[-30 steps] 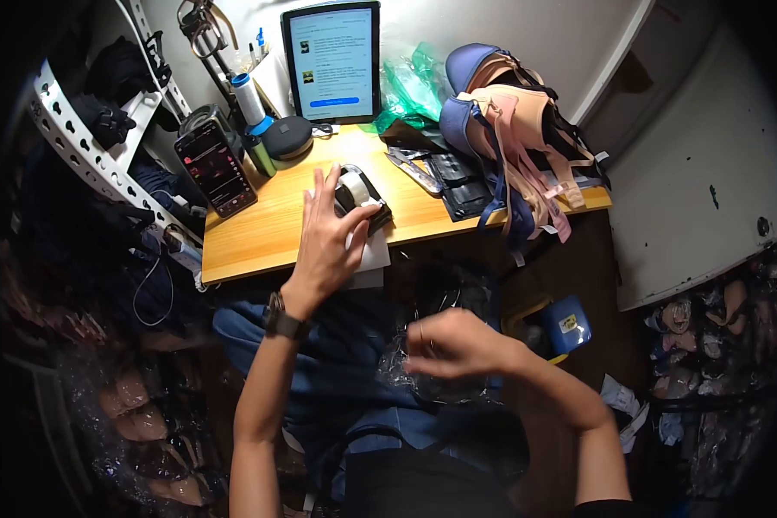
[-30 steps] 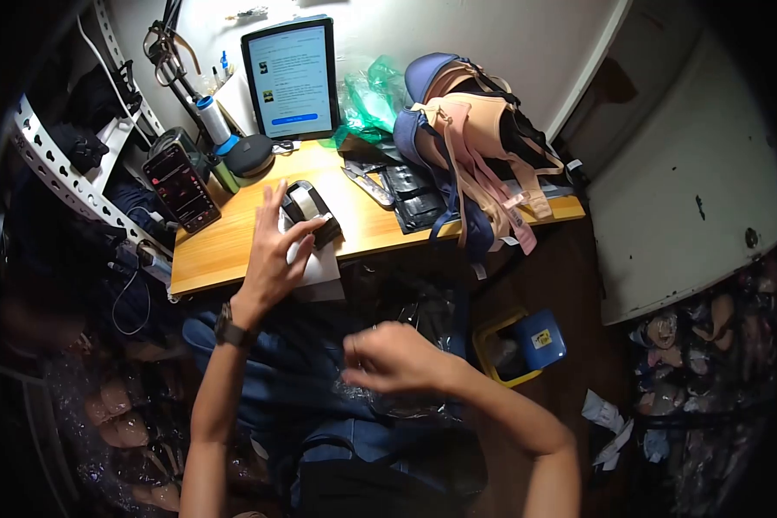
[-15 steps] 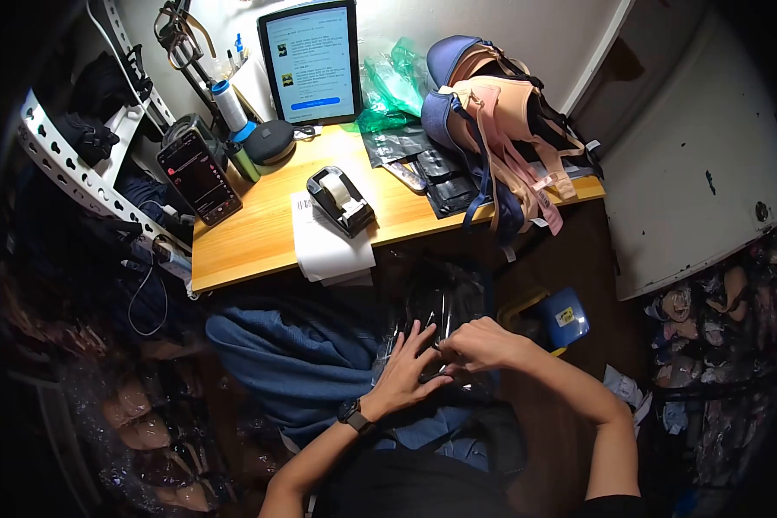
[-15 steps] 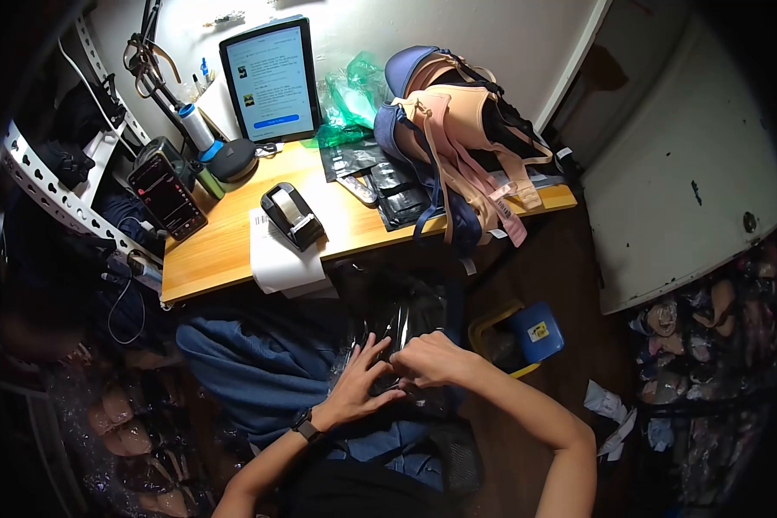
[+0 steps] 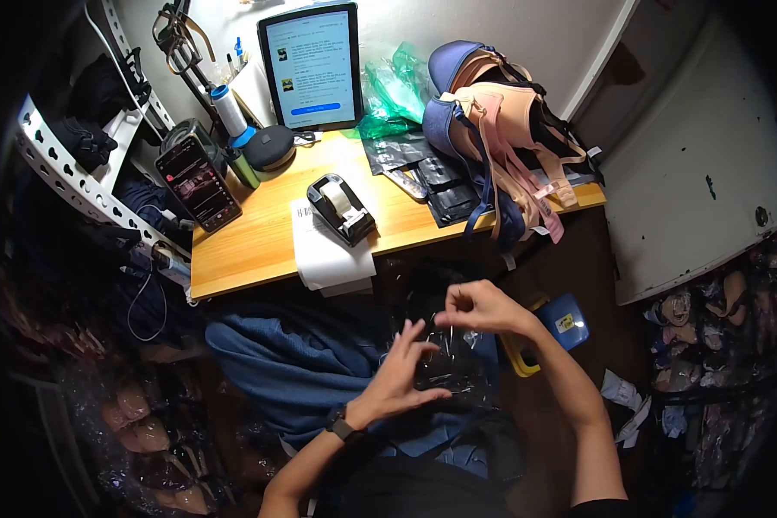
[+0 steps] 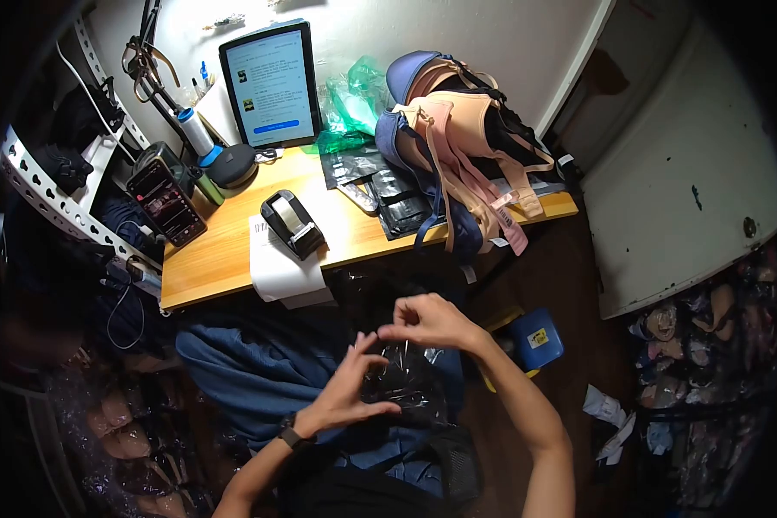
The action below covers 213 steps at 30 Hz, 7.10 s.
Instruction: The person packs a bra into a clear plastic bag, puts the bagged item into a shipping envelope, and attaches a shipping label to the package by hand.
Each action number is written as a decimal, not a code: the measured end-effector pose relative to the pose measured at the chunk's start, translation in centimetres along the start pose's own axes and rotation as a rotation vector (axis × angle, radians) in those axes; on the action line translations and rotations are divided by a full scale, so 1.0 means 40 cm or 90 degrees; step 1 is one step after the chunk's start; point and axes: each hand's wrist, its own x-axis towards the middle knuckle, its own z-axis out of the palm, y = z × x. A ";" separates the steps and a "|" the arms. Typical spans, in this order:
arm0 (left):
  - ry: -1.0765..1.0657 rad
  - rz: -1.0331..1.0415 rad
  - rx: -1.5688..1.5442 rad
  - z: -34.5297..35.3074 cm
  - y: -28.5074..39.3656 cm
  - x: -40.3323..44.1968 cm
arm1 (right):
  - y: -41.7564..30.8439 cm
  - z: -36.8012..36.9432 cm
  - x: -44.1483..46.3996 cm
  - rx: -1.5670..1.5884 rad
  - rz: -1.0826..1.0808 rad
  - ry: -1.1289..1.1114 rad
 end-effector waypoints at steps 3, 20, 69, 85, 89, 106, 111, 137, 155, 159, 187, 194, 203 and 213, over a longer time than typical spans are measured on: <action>0.218 0.080 0.046 -0.135 0.029 0.076 | -0.074 -0.008 0.083 0.248 -0.094 0.139; 0.354 0.090 0.175 -0.364 -0.076 0.248 | -0.244 -0.005 0.291 0.090 -0.189 0.535; 0.218 -0.204 0.007 0.150 -0.050 -0.020 | 0.347 0.145 -0.093 0.353 0.190 0.068; 0.048 -0.782 -1.078 0.158 -0.058 -0.096 | 0.029 0.071 0.027 -0.147 0.103 -0.331; 0.096 -0.830 -1.107 0.155 -0.073 -0.079 | -0.092 -0.071 0.034 0.070 -0.103 0.041; 0.164 0.206 0.321 -0.092 0.049 0.264 | 0.005 -0.220 0.162 -0.390 -0.037 0.528; 0.186 0.198 0.498 -0.006 -0.035 0.420 | 0.023 -0.224 0.214 -0.520 0.027 0.522; 0.239 0.184 0.620 0.046 -0.045 0.409 | 0.045 -0.240 0.192 -0.511 -0.053 0.556; 0.174 0.145 0.473 0.020 -0.040 0.466 | -0.020 -0.407 0.090 -0.162 -0.042 0.268; 0.185 0.324 0.163 0.073 -0.155 0.435 | -0.121 -0.346 -0.045 0.024 -0.104 -0.007; 0.249 -0.230 0.059 -0.088 -0.418 -0.086 | -0.442 0.012 0.511 -0.553 -0.560 0.291; 0.211 -0.283 0.004 -0.089 -0.448 -0.030 | -0.473 0.017 0.608 -0.683 -0.565 0.273; 0.199 -0.322 -0.231 -0.092 -0.444 -0.036 | -0.478 0.017 0.596 -0.621 -0.528 0.263; 0.086 -0.305 -0.325 -0.119 -0.388 -0.028 | -0.411 0.113 0.573 -0.545 -0.440 0.270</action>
